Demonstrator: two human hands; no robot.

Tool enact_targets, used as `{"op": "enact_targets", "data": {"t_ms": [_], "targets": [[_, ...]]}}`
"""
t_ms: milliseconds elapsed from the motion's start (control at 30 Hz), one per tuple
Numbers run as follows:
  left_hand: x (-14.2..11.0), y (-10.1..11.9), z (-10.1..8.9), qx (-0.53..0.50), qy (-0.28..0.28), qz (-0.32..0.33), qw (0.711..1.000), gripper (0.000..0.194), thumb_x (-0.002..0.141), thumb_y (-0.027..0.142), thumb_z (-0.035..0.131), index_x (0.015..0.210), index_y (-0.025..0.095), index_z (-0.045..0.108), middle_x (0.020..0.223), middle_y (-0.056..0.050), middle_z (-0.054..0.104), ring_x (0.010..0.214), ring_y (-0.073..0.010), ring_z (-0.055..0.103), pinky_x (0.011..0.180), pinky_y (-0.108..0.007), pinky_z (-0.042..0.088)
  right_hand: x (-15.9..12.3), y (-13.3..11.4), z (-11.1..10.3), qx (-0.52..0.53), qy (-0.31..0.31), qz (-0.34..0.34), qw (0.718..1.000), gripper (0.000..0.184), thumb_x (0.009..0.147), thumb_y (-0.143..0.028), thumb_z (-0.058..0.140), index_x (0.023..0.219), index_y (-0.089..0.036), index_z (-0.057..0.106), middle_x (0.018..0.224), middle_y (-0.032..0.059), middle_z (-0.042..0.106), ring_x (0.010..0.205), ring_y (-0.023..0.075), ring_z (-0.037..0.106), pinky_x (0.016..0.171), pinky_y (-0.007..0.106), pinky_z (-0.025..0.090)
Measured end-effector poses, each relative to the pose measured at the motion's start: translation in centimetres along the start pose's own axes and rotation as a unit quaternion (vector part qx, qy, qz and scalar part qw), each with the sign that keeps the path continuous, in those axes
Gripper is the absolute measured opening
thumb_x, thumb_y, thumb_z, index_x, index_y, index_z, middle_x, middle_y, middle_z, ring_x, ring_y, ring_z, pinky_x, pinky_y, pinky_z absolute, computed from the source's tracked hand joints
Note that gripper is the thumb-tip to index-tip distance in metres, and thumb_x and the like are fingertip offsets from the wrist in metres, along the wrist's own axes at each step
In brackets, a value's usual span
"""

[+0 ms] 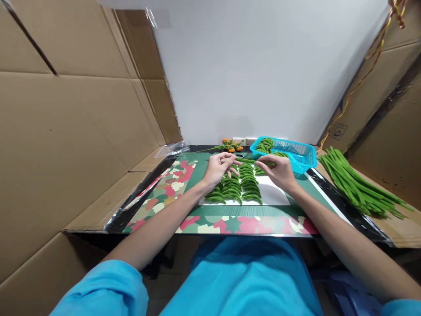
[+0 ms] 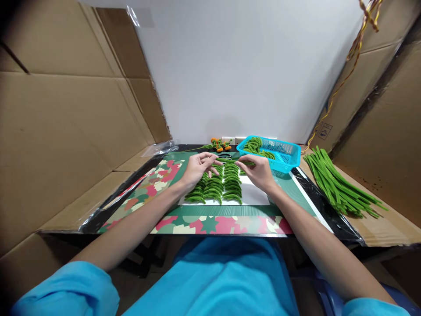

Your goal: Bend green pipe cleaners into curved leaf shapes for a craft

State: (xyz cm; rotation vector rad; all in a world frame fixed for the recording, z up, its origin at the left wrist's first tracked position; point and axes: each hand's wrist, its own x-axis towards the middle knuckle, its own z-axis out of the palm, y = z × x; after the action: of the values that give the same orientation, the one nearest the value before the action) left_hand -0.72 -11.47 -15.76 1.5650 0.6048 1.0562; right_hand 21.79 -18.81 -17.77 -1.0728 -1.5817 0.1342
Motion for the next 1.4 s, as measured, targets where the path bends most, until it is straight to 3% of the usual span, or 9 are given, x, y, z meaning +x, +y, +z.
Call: {"op": "enact_targets", "data": {"t_ms": [300, 467, 700, 1033, 1167, 1400], "targets": [[-0.09, 0.01, -0.04, -0.020, 0.030, -0.005, 0.999, 0.054, 0.074, 0.058, 0.086, 0.093, 0.012, 0.065, 0.092, -0.017, 0.082, 0.050, -0.0139, 0.069, 0.036, -0.019, 0.044, -0.19, 0.07, 0.15, -0.010, -0.018, -0.001, 1.000, 0.030, 0.097, -0.044, 0.066, 0.082, -0.020, 0.074, 0.072, 0.0051, 0.075, 0.059, 0.0182, 0.068, 0.049, 0.027, 0.049], [-0.45, -0.06, -0.20, -0.019, 0.056, -0.002, 0.998, 0.054, 0.072, 0.057, 0.088, 0.094, 0.011, 0.068, 0.091, -0.016, 0.082, 0.053, -0.0153, 0.071, 0.036, -0.019, 0.044, -0.24, -0.05, -0.10, 0.003, -0.006, 0.003, 1.000, 0.030, 0.095, -0.047, 0.069, 0.083, -0.019, 0.073, 0.072, 0.0054, 0.074, 0.059, 0.0181, 0.068, 0.049, 0.026, 0.049], [-0.36, 0.05, -0.20, -0.034, 0.080, -0.017, 0.996, 0.050, 0.076, 0.053, 0.087, 0.096, 0.010, 0.071, 0.096, -0.016, 0.082, 0.057, -0.0161, 0.074, 0.037, -0.019, 0.045, -0.16, 0.36, -0.64, -0.014, 0.001, 0.010, 1.000, 0.031, 0.093, -0.047, 0.071, 0.104, -0.018, 0.075, 0.086, 0.0060, 0.076, 0.051, 0.0126, 0.060, 0.048, 0.027, 0.048], [-0.27, 0.30, -0.38, -0.046, 0.092, -0.024, 0.994, 0.049, 0.074, 0.048, 0.090, 0.096, 0.009, 0.071, 0.096, -0.016, 0.081, 0.055, -0.0143, 0.072, 0.037, -0.018, 0.044, -0.14, 0.53, -0.41, -0.038, -0.018, -0.018, 0.999, 0.026, 0.097, -0.043, 0.065, 0.097, -0.020, 0.076, 0.094, 0.0079, 0.080, 0.074, 0.0191, 0.072, 0.059, 0.029, 0.055], [-0.32, 0.32, -0.24, -0.048, 0.087, -0.032, 0.994, 0.049, 0.074, 0.049, 0.089, 0.096, 0.009, 0.071, 0.096, -0.016, 0.081, 0.056, -0.0150, 0.073, 0.036, -0.018, 0.044, -0.10, 0.76, -0.33, -0.047, -0.011, -0.021, 0.999, 0.028, 0.097, -0.044, 0.065, 0.089, -0.021, 0.077, 0.087, 0.0073, 0.079, 0.071, 0.0193, 0.071, 0.057, 0.030, 0.054], [-0.46, 0.62, -0.04, -0.056, 0.076, -0.036, 0.995, 0.045, 0.080, 0.048, 0.085, 0.099, 0.011, 0.069, 0.100, -0.016, 0.081, 0.056, -0.0145, 0.073, 0.036, -0.018, 0.045, -0.20, 0.80, -0.35, -0.036, -0.027, -0.009, 0.999, 0.026, 0.097, -0.043, 0.066, 0.092, -0.020, 0.077, 0.088, 0.0078, 0.079, 0.064, 0.0181, 0.070, 0.050, 0.028, 0.052]]}}
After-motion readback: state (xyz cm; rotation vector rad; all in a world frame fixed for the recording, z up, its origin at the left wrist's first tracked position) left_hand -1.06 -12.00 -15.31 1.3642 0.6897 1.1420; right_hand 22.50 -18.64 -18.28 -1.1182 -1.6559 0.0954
